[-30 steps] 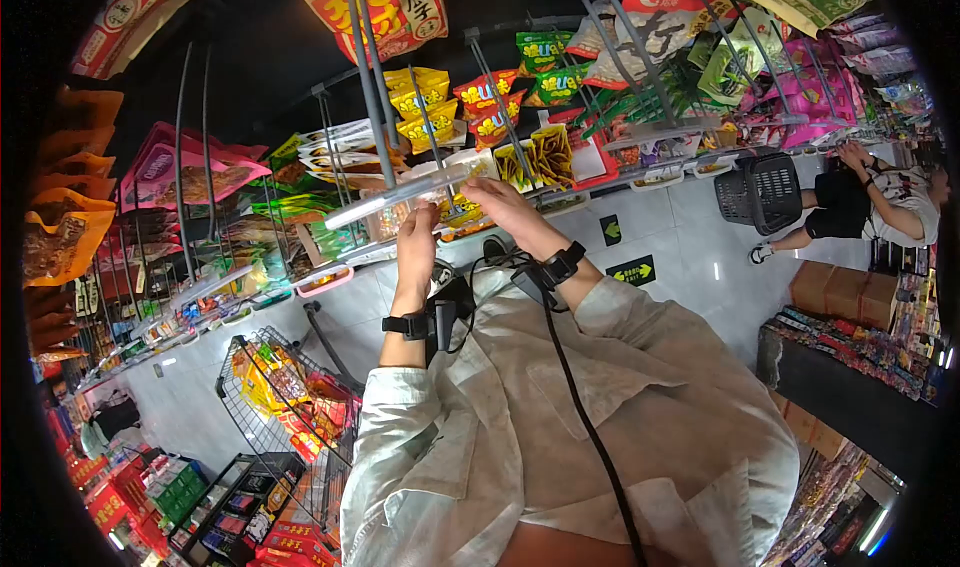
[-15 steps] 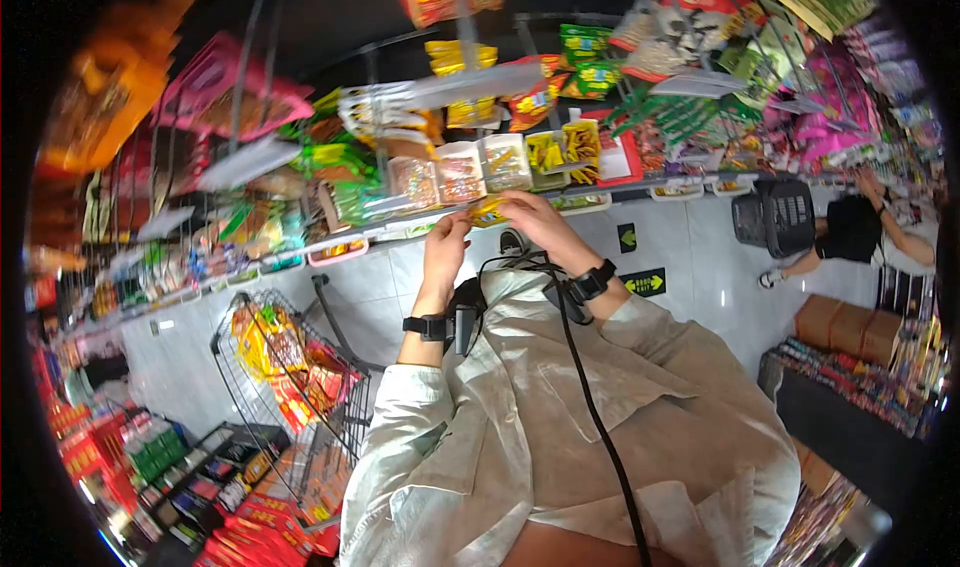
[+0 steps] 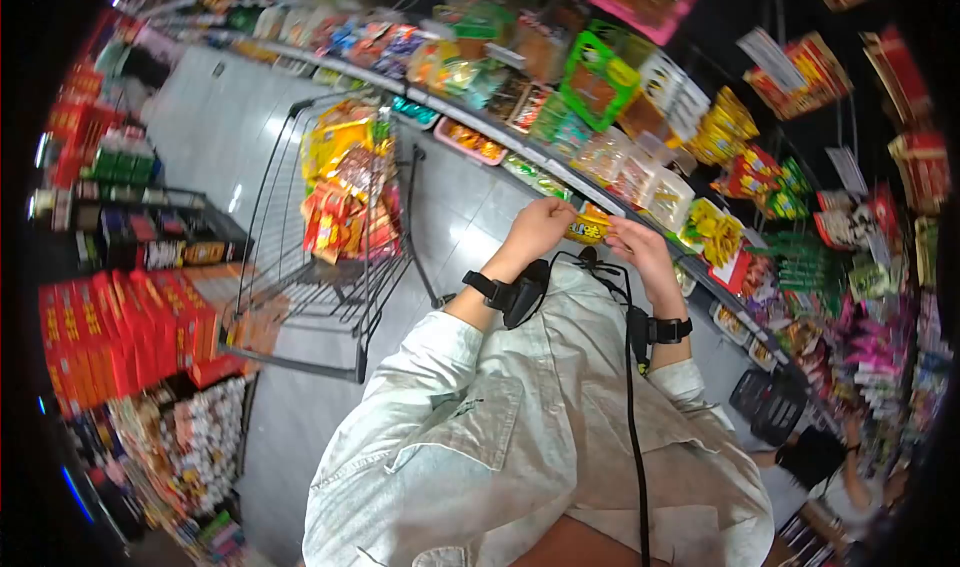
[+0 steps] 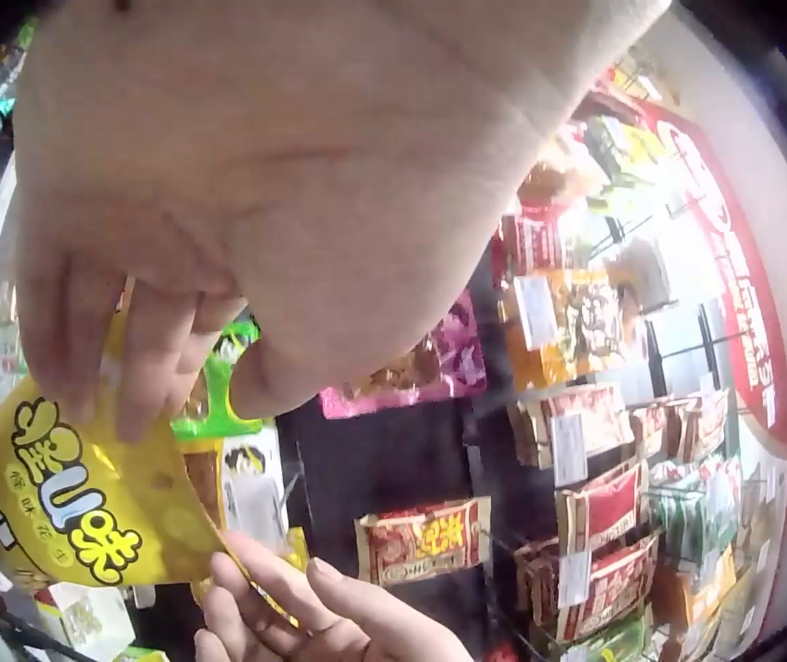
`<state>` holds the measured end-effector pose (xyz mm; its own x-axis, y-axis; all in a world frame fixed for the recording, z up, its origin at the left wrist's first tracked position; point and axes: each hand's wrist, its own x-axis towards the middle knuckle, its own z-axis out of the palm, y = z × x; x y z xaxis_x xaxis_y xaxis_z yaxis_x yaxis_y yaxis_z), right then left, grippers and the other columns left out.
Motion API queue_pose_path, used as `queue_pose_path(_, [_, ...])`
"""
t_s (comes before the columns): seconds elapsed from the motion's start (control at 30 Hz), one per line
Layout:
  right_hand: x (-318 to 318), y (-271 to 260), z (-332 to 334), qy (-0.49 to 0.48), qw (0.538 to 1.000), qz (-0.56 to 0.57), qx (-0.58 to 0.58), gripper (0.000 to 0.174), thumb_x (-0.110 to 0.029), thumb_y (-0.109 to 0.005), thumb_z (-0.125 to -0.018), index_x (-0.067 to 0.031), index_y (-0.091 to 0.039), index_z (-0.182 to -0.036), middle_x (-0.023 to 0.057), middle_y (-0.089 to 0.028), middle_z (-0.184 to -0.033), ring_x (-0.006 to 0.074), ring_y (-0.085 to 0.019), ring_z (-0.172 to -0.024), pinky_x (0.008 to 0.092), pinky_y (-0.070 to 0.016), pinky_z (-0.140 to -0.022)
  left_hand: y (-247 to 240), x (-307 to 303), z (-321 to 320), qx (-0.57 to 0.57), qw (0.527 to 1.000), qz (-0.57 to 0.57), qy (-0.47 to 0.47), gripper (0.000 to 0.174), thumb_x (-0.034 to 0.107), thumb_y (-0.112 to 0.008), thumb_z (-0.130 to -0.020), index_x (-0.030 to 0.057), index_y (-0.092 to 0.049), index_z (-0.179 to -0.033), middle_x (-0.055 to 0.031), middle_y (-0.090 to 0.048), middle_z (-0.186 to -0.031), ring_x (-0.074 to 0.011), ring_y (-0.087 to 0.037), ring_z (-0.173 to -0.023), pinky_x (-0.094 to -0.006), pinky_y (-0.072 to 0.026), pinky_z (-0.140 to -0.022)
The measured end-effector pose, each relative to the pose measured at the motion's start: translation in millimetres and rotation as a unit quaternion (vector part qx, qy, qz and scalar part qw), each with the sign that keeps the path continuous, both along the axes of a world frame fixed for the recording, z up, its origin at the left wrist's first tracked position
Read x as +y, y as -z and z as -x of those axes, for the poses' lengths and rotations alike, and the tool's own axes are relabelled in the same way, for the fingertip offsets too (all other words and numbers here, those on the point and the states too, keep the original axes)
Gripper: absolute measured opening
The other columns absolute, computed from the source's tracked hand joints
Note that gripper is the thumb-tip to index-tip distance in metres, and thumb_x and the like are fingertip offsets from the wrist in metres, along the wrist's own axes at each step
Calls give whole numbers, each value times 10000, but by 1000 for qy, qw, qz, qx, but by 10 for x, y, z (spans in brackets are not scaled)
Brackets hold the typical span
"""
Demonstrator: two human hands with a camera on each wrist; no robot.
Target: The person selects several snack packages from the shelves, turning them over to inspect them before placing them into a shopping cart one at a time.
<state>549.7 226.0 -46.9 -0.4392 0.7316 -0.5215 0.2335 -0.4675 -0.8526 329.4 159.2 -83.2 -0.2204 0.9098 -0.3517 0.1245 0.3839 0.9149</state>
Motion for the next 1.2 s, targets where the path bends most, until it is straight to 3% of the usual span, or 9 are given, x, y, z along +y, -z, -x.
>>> queue_pose_path(0.13, [-67,-136,640,-67,998,7,5,360,-239,-592,-1025,-19,-656,-1302,34,-708,-1110,88,-663,-981,222,-508,-871,-90,-417,513,19,997,-7,-78,288,230,-616,-950,-6,-720,-1079,-99,-739,-949,-149,-672,-872,-297,-516,-787])
queue_pose_path(0.27, [-54,-118,1324,-167,986,-10,17,346,-218,-582,-1026,9,-665,-1274,30,-710,-1056,77,-649,-964,214,-499,-853,-127,-805,946,-56,980,-26,-187,276,207,-613,-961,-7,-708,-1105,-67,-726,-927,-121,-648,-860,-273,-502,-777])
queue_pose_path(0.37, [34,13,1827,-258,966,-22,24,344,-194,-559,-1041,-7,-640,-1318,34,-703,-1114,78,-651,-965,224,-509,-894,-34,-996,1239,-57,961,-39,-269,278,197,-610,-965,-8,-698,-1131,-53,-722,-930,-115,-643,-876,-262,-491,-788])
queue_pose_path(0.4, [2,-50,2033,-250,967,-16,40,333,-184,-585,-1016,22,-673,-1262,24,-713,-1010,70,-624,-911,208,-480,-830,-77,-1051,1340,-57,955,-42,-288,283,194,-609,-970,-6,-690,-1153,-50,-722,-934,-109,-638,-884,-253,-484,-796])
queue_pose_path(0.67, [183,36,3628,-381,919,-55,83,315,-143,-573,-1021,-1,-670,-1285,26,-708,-1081,74,-632,-952,217,-492,-878,-78,-1223,2324,-21,897,-63,-436,242,169,-582,-1000,13,-689,-1151,0,-738,-967,-43,-543,-746,-205,-426,-657])
queue_pose_path(0.8, [312,-111,4356,-443,885,-75,121,294,-129,-583,-1015,10,-669,-1259,56,-705,-1167,100,-646,-1046,242,-495,-942,-440,-1207,2765,-5,864,-52,-501,218,130,-610,-989,-17,-672,-1138,-35,-741,-944,-53,-618,-832,-196,-465,-718])
queue_pose_path(0.93, [345,-160,4849,-447,875,-47,181,350,-97,-613,-994,11,-608,-1327,73,-654,-1288,120,-621,-1159,270,-482,-1013,-377,-1144,3108,-6,843,-98,-529,255,99,-583,-1010,-28,-614,-1230,-91,-700,-1089,-115,-637,-982,-257,-499,-879])
queue_pose_path(1.03, [396,-16,5011,-431,879,-58,196,318,-116,-629,-979,6,-635,-1272,76,-697,-1183,131,-662,-1057,267,-521,-890,-329,-1055,3183,-20,844,-94,-528,276,104,-590,-1008,-26,-596,-1251,-97,-691,-1104,-133,-642,-1013,-268,-499,-909])
queue_pose_path(1.2, [463,154,4870,-424,886,-62,174,268,-132,-628,-979,1,-664,-1208,60,-710,-1131,132,-668,-1022,280,-523,-882,-350,-942,3220,-22,886,-60,-459,316,102,-599,-996,-17,-567,-1286,-76,-708,-1028,-121,-641,-942,-264,-499,-869])
